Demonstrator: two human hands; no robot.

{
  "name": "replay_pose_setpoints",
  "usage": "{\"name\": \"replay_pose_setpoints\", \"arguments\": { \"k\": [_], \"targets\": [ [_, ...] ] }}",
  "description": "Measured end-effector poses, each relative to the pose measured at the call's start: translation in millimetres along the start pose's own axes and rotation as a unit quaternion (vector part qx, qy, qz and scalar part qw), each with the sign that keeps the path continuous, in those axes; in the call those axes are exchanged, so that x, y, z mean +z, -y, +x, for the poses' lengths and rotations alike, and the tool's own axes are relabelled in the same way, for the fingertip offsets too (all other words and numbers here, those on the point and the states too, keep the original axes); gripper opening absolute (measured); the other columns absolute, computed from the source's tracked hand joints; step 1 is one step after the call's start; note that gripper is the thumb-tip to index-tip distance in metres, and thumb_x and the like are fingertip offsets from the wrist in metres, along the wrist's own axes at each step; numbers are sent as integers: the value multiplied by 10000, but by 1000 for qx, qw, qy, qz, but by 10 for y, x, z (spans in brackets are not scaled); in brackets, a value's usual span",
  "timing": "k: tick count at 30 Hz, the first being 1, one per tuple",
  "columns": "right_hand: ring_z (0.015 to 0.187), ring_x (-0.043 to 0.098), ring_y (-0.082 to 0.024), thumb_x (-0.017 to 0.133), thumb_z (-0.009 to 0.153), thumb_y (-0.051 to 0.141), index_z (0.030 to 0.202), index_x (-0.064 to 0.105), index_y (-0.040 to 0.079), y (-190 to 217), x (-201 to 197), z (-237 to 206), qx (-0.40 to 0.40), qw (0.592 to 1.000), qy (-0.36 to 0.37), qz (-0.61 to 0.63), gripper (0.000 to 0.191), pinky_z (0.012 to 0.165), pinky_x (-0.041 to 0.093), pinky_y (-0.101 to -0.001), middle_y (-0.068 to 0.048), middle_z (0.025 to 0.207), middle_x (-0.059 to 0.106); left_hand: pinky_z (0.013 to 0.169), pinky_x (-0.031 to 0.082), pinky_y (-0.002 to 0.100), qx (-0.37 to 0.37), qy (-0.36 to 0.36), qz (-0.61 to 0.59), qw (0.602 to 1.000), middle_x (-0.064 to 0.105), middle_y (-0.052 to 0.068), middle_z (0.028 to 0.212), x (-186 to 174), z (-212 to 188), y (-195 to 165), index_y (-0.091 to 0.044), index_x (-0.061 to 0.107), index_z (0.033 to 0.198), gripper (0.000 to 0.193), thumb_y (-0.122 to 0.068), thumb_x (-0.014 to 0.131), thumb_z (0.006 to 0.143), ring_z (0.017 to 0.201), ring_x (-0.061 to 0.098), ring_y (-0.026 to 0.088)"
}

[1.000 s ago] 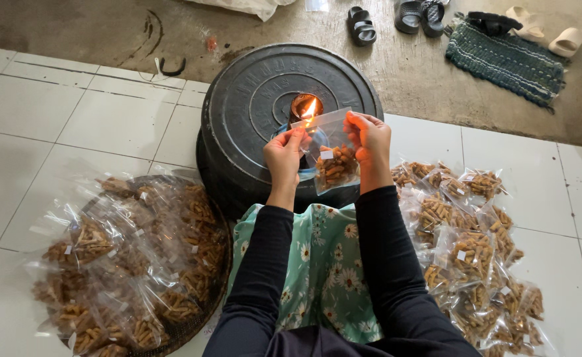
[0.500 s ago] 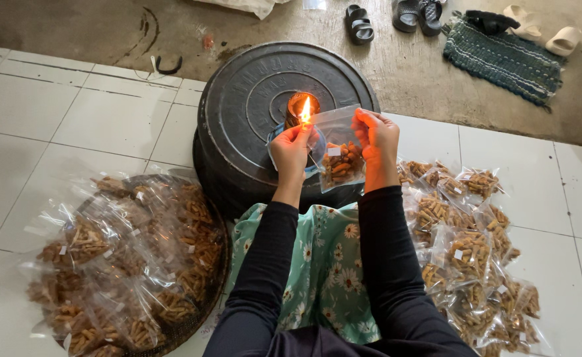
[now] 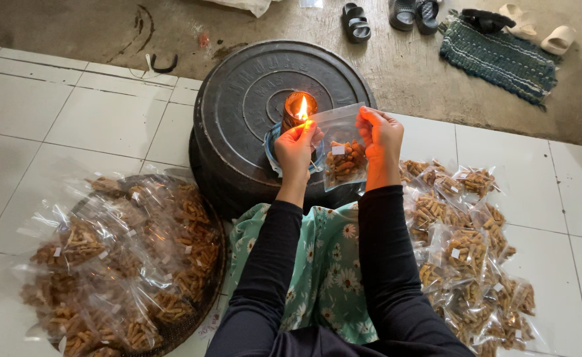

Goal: The person sits on the floor and heat-seals clear plastic bags filled with snack pieces over the flame of a candle, pressing the open bag edge against the flame to melt it closed, then sets the sealed bag aside and picks up the next open bag.

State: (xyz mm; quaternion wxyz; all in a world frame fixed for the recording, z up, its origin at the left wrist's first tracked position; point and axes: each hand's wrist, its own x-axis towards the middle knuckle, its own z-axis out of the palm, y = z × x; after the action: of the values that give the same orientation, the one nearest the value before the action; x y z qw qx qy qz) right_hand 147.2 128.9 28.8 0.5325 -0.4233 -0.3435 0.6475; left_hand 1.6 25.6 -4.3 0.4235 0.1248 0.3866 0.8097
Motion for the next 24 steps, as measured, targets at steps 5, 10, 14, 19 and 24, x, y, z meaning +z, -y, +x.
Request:
{"name": "replay_pose_setpoints", "arguments": {
  "k": [5,10,14,19,24],
  "targets": [
    [650,692,-138,770,853,19,932,748,-33,-21,38,-9,-2,1000,6,8,97,530,523,-211,-95,804,747,711,612,288,-4,-8,18,1000,751,122,903,-52,-5,-13,82,729,999,180,-87,733,938,756,738,187],
    [648,692,-140,768,848,13,928,748,-40,-58,111,-5,1,1000,19,8,98,539,536,-218,-101,805,750,689,591,270,12,-19,14,1000,745,117,897,-116,-24,-46,88,737,1011,176,-72,741,936,750,721,173],
    [612,676,-139,785,844,21,909,747,-34,-99,179,-30,4,1000,22,-6,94,510,506,-209,-109,775,737,722,609,272,32,-25,-4,999,740,104,911,-176,-33,-87,82,733,1010,166,-67,730,936,772,731,170],
    [589,660,-130,804,837,36,886,740,-18,-146,273,-61,0,999,33,-25,97,464,451,-197,-109,766,739,701,586,261,37,-40,12,998,750,110,920,-262,-57,-132,50,734,1018,159,-86,726,937,779,736,166],
    [587,655,-124,797,841,36,882,736,-23,-195,334,-110,-3,999,47,-23,94,460,438,-194,-109,766,734,716,583,271,36,-53,19,998,750,89,921,-340,-59,-169,29,738,1016,160,-110,729,937,802,737,163]
  ]
}}
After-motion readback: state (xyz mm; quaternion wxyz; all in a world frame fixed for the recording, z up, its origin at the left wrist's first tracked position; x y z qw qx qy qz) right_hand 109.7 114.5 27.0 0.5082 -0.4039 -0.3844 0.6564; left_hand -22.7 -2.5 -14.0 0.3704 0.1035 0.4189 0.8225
